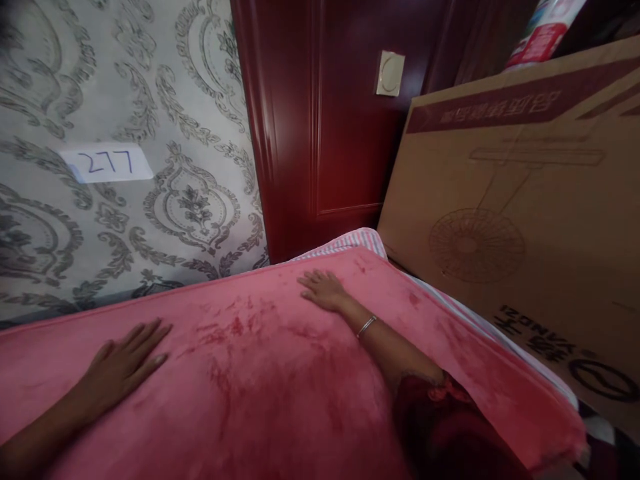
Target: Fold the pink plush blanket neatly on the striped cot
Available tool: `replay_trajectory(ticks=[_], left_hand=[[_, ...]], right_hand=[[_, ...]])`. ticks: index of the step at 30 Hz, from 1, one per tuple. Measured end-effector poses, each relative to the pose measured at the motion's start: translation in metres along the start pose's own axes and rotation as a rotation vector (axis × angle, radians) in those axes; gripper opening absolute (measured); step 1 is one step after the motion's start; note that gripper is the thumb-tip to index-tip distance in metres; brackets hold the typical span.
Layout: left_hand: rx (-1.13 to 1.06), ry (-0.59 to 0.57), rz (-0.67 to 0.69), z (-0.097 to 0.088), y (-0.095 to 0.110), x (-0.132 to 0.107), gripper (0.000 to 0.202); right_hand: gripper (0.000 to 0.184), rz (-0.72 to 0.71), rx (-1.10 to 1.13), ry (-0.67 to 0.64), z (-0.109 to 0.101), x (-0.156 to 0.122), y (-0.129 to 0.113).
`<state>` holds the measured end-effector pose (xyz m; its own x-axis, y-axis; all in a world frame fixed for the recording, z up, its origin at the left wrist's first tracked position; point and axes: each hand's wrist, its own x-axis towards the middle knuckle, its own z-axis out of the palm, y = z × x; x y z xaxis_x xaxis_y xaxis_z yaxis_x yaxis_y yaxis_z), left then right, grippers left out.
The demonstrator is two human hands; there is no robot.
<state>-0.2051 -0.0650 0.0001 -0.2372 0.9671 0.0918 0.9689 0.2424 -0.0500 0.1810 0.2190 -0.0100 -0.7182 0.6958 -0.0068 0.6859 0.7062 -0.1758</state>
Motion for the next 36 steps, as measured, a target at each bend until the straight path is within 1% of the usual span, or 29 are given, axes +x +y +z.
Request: replay_trajectory(ticks=[2,5,7,10,12,15,17,20,21,23,25,26,27,28,29,31,33,34,35,36], left_hand=[[0.008,0.001,-0.026,0.007,-0.004,0.009,0.066],[0.006,-0.007,-0.048,0.016,-0.009,0.009,0.066],[-0.002,-0.022,-0.057,0.019,-0.011,0.007,0.067],[-0.003,-0.051,-0.068,0.022,-0.015,0.006,0.070],[0.006,-0.056,-0.070,0.024,-0.017,0.006,0.072],[0.002,-0.027,-0.063,0.024,-0.018,0.006,0.070],[-0.008,-0.016,-0.063,0.023,-0.017,0.004,0.068],[-0.020,-0.016,-0.067,0.019,-0.011,0.003,0.066],[-0.023,-0.017,-0.068,0.018,-0.009,0.003,0.066],[-0.030,-0.028,-0.063,0.015,-0.005,0.004,0.066],[-0.039,-0.042,-0.066,0.013,-0.002,0.004,0.065],[-0.043,-0.049,-0.071,0.011,0.000,0.003,0.065],[-0.047,-0.054,-0.075,0.010,0.001,0.003,0.065],[-0.050,-0.057,-0.079,0.008,0.002,0.002,0.064],[-0.053,-0.061,-0.083,0.007,0.003,0.002,0.064],[-0.063,-0.066,-0.083,0.005,0.005,0.000,0.064],[-0.072,-0.059,-0.074,0.004,0.005,0.000,0.064],[-0.074,-0.055,-0.070,0.004,0.004,0.000,0.064],[-0.072,-0.056,-0.066,0.004,0.004,0.000,0.064],[-0.066,-0.059,-0.066,0.004,0.004,0.000,0.064]], right_hand=[[0.062,0.155,-0.020,0.020,-0.009,0.004,0.045],[0.062,0.351,-0.057,0.062,-0.015,0.004,0.109],[0.064,0.453,-0.064,0.087,-0.014,0.003,0.143],[0.067,0.541,-0.044,0.109,-0.011,0.005,0.183],[0.069,0.541,-0.009,0.125,-0.008,0.008,0.202],[0.071,0.477,0.031,0.140,-0.003,0.012,0.221],[0.071,0.455,0.024,0.146,-0.001,0.013,0.226],[0.068,0.479,0.003,0.167,0.000,0.009,0.222],[0.067,0.509,-0.004,0.168,-0.001,0.007,0.217],[0.064,0.614,-0.037,0.153,-0.007,0.003,0.205],[0.064,0.739,-0.100,0.154,-0.015,0.002,0.185],[0.063,0.782,-0.129,0.171,-0.019,0.004,0.170],[0.063,0.789,-0.147,0.193,-0.021,0.008,0.151],[0.062,0.762,-0.152,0.217,-0.022,0.014,0.128],[0.062,0.696,-0.135,0.226,-0.021,0.021,0.101],[0.059,0.414,-0.094,0.179,-0.013,0.037,0.036],[0.060,0.159,-0.038,0.095,0.000,0.051,-0.033],[0.060,0.023,-0.010,0.055,0.007,0.056,-0.063],[0.061,-0.107,0.014,0.015,0.014,0.060,-0.089],[0.062,-0.216,0.035,-0.009,0.019,0.064,-0.107]])
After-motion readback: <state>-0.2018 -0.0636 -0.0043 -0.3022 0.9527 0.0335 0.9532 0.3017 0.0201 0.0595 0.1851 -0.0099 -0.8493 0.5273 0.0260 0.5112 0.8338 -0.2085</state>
